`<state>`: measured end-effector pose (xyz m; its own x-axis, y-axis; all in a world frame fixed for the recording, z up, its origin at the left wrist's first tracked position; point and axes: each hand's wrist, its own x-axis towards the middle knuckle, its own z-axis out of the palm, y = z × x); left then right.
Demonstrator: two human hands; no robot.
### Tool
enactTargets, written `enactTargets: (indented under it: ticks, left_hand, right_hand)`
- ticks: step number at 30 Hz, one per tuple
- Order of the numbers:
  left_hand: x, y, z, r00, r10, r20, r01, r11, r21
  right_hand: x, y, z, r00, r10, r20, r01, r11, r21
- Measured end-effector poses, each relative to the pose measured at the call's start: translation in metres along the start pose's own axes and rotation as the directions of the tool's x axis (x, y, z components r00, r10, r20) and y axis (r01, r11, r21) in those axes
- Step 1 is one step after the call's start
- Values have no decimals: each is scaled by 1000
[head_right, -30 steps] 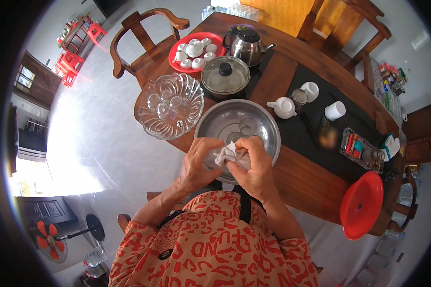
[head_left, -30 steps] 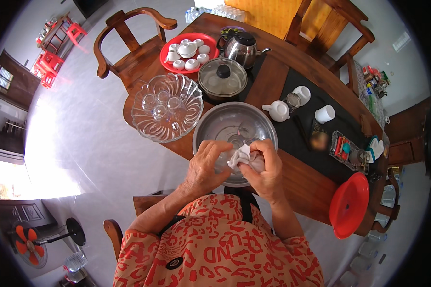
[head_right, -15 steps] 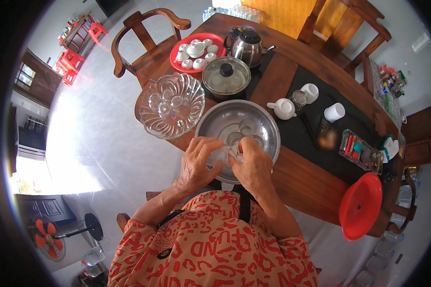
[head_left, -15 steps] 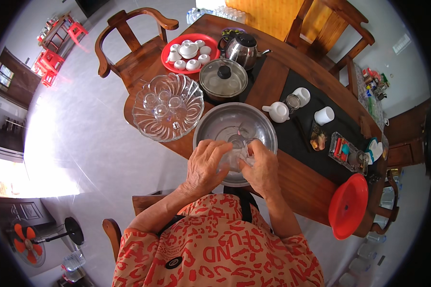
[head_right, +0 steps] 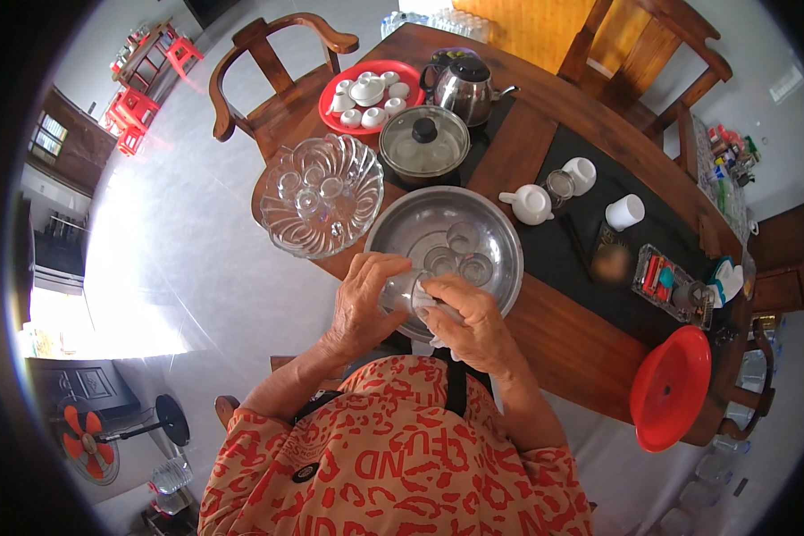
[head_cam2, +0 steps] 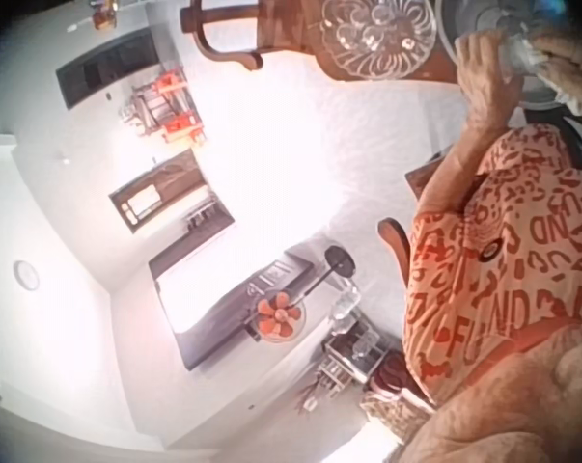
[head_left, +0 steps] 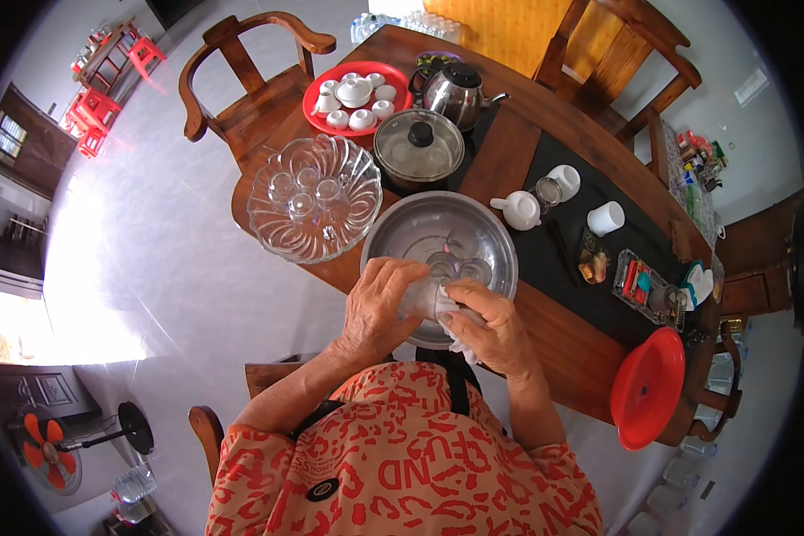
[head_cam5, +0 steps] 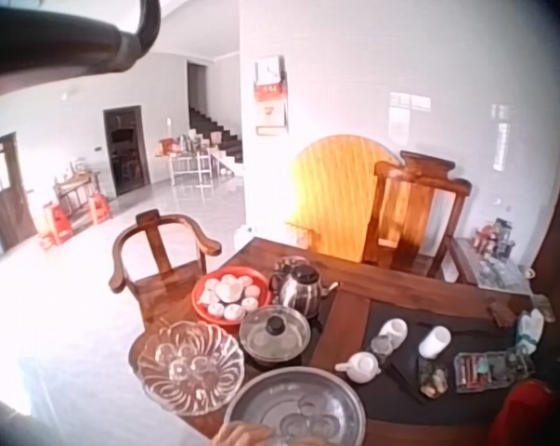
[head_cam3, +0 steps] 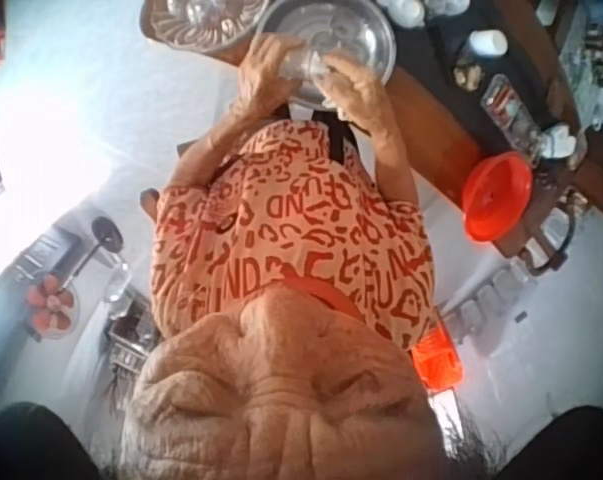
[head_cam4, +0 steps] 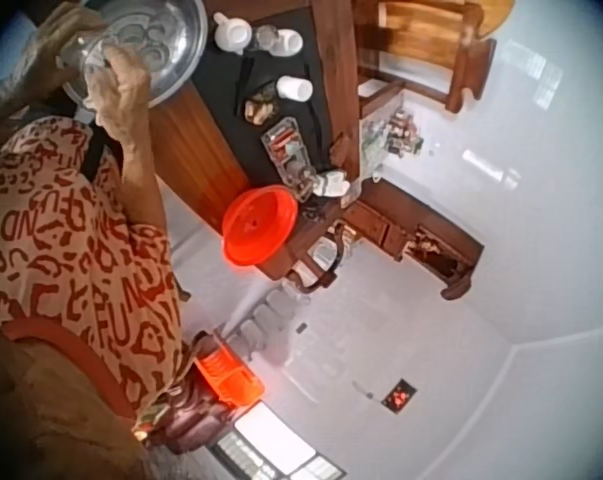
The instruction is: The person wipes small clear glasses with a white cloth, one at a time, over a metal bowl on a wooden table. After wiping each glass, they place it into a clear glass bowl. The process is repeated for multiple glasses throughout the clip.
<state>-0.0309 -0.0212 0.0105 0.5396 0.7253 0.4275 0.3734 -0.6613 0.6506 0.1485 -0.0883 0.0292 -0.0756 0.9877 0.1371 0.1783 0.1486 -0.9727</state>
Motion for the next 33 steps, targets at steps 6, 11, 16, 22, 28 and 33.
enactTargets:
  ticks: [6, 11, 16, 22, 28, 33]
  left_hand:
    - [-3, -2, 4, 1000, 3, 2, -3, 999, -42]
    - [-3, -4, 1, 1000, 21, 11, -20, 1000, -13]
    - [-4, -2, 11, 999, 3, -43, -3, 1000, -5]
    - [-8, -5, 8, 998, 59, 18, -58, 998, -16]
    - [-5, -3, 8, 996, 76, 56, -75, 997, -18]
    - [-5, -4, 12, 998, 17, 66, -12, 997, -80]
  right_hand:
    - [-7, -6, -24, 992, 75, 103, -89, 987, 136]
    - [0, -10, -28, 931, -234, -280, 213, 972, -103]
    - [10, -17, -1, 926, -377, -30, 332, 846, -418]
    - [15, 6, -13, 976, -218, -18, 206, 944, -258]
    - [14, 0, -15, 972, -234, -11, 221, 931, -292]
    - [8, -28, 4, 907, -376, 190, 409, 678, -611]
